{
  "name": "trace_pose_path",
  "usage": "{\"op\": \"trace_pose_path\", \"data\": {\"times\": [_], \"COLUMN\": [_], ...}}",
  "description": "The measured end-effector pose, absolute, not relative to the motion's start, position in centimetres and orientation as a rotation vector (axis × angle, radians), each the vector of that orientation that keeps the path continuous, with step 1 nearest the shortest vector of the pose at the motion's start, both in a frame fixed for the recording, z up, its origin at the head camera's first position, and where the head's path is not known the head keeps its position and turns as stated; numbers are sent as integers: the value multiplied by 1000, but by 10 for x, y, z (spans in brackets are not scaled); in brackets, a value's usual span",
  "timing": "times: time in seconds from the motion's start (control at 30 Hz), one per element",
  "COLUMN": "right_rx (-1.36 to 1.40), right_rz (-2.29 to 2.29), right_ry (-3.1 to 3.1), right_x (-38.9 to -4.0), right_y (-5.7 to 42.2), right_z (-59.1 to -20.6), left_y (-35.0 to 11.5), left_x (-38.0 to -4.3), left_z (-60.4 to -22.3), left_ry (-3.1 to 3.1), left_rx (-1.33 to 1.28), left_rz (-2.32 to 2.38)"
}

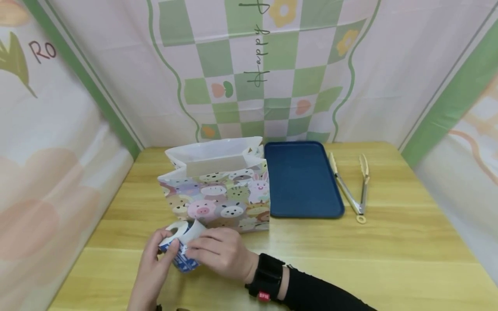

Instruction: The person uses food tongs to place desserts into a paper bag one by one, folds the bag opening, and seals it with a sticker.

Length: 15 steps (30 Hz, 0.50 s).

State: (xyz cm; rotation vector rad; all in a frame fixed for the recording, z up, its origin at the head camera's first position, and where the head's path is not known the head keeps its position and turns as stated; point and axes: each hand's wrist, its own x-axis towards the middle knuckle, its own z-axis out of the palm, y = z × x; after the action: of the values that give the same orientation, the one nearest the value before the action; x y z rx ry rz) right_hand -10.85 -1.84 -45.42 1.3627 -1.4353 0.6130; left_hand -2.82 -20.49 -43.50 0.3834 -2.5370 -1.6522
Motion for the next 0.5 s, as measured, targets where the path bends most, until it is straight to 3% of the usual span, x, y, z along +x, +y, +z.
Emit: {"op": "trace_pose_path", "data": {"times": [0.5], "right_rx": [1350], "right_rz": [503], "right_ry": [-1417], "right_x": [-109], "right_y": [-12], "right_z": [-454], "left_y": [-188], "left_x": [-31], "left_z": [-433], "left_ry": [-2441], "left_rx": [462], "left_rz": [-1439]}}
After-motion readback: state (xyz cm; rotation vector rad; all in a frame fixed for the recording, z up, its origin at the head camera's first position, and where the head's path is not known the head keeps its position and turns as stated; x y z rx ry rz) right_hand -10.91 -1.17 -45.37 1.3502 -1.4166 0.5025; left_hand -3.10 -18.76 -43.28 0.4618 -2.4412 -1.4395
